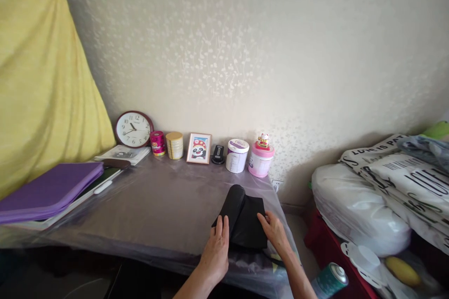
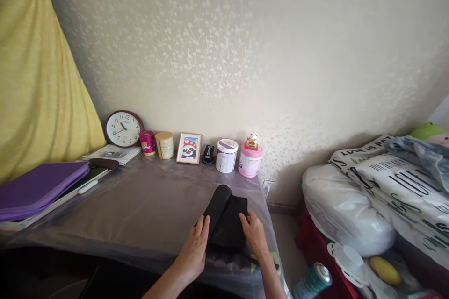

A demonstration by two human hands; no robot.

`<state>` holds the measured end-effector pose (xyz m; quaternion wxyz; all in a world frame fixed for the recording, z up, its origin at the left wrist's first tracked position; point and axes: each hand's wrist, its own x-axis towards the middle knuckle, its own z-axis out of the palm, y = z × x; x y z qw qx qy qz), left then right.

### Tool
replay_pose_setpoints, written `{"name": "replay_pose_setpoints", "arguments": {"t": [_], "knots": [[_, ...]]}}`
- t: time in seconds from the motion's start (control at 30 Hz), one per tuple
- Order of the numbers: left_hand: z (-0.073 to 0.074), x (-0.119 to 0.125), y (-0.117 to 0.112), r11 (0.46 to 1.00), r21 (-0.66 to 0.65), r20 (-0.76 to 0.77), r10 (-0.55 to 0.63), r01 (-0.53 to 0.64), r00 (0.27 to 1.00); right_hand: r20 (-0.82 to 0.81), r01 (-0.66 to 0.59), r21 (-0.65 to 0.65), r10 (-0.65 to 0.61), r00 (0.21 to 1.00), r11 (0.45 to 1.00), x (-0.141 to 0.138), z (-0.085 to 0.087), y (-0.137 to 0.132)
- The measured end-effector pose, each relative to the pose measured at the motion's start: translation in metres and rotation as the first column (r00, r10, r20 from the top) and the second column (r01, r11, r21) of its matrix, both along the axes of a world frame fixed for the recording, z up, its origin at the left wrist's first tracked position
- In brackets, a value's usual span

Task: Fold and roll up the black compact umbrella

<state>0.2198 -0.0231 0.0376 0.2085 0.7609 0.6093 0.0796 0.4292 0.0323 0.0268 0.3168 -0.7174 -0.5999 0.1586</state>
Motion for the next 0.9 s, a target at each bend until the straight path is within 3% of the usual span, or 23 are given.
{"name": "replay_pose_setpoints", "arguments": {"t": [0.2, 0.33, 0.47, 0.57, 0.67, 0.77, 0.9], "knots": [[0.0, 0.002, 0.001, 1.0, -0.019, -0.018, 0.005, -0.006, 1.0, 0.144, -0.004, 0.023, 0.0, 0.99, 1.0, -0.006, 0.021, 0.007], [-0.001, 0.003, 0.001, 0.999, -0.045, -0.038, 0.003, -0.005, 0.999, 0.123, -0.024, 0.009, 0.023, 0.992, 1.0, -0.009, 0.025, 0.014], [0.003, 0.004, 0.003, 0.997, -0.075, -0.061, 0.007, -0.012, 0.998, -0.14, -0.031, -0.072, 0.02, 0.99, 0.997, -0.012, 0.023, 0.022], [0.006, 0.003, 0.005, 0.996, -0.084, -0.068, -0.013, 0.007, 0.998, -0.395, -0.077, -0.115, 0.026, 0.918, 0.99, -0.019, 0.032, 0.028], [0.003, 0.002, 0.007, 0.996, -0.076, -0.055, -0.039, 0.034, 0.998, -0.56, -0.086, -0.065, 0.035, 0.827, 0.994, -0.035, 0.045, 0.037], [-0.011, 0.001, 0.01, 0.997, -0.037, -0.026, -0.067, 0.066, 0.997, -0.697, -0.102, -0.037, 0.047, 0.715, 0.994, -0.058, 0.051, 0.048], [-0.038, -0.003, 0.014, 0.994, 0.044, 0.01, -0.096, 0.096, 0.995, -0.798, -0.082, -0.037, 0.02, 0.602, 0.996, -0.088, 0.039, 0.063]]}}
